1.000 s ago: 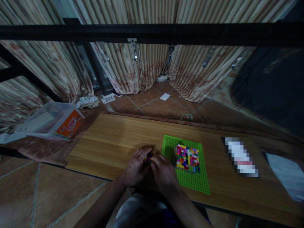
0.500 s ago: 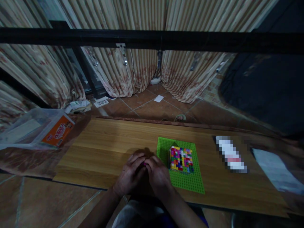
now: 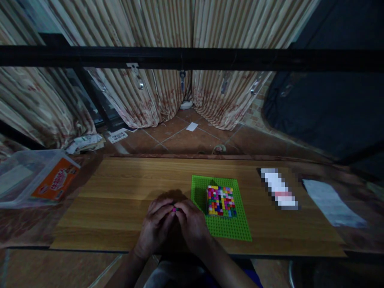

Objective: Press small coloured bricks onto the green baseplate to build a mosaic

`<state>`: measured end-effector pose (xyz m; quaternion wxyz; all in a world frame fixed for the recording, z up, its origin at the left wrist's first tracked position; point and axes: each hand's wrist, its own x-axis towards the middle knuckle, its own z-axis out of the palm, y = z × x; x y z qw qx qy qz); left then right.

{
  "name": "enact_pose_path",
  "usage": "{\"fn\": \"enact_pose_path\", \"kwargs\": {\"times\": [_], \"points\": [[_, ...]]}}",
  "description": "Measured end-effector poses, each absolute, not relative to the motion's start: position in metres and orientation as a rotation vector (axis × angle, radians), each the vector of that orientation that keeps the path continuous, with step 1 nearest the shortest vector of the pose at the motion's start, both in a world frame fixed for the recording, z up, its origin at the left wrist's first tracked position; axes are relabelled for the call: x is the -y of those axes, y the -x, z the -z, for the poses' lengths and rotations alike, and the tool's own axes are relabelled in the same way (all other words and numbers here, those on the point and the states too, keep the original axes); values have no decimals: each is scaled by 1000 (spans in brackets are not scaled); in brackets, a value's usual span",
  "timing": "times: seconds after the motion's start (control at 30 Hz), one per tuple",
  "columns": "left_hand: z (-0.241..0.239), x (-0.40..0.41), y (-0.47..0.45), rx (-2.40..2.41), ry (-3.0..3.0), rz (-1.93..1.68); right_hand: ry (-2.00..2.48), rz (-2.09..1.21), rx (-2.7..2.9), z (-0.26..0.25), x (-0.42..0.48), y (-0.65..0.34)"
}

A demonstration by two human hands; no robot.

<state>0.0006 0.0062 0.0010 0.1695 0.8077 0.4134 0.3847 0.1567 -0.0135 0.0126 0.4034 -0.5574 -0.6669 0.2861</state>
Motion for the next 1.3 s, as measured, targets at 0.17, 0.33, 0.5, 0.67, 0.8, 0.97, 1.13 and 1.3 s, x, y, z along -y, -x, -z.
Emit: {"fn": "enact_pose_path", "kwargs": {"times": [0.17,0.33,0.5,0.67,0.8,0.97,1.13,1.3], "points": [[-1,-6,1,-1191,-2248,-1111,1322,-864,1516,-23,13,-155],[-3,-6,0,-1212,-2263,-1081,1298,-817,1626,-23,13,-156],[-1,-7,2,-1187,-2311,-1142,1369,-677,1722,-13,14,-149],[0,-8,4,-1201,-2362,-1176,1436,-608,1751,-16,14,-142],[1,-7,4,-1218,-2334,-1169,1459,-542,1716,-33,19,-149],[6,-8,3,-1243,-2225,-1190,1511,-437,1573,-61,27,-200],[5,-7,-1,-1241,-2137,-1189,1649,-339,1565,-70,18,-259],[3,-6,-2,-1285,-2102,-1176,1692,-308,1716,-60,5,-270]]}}
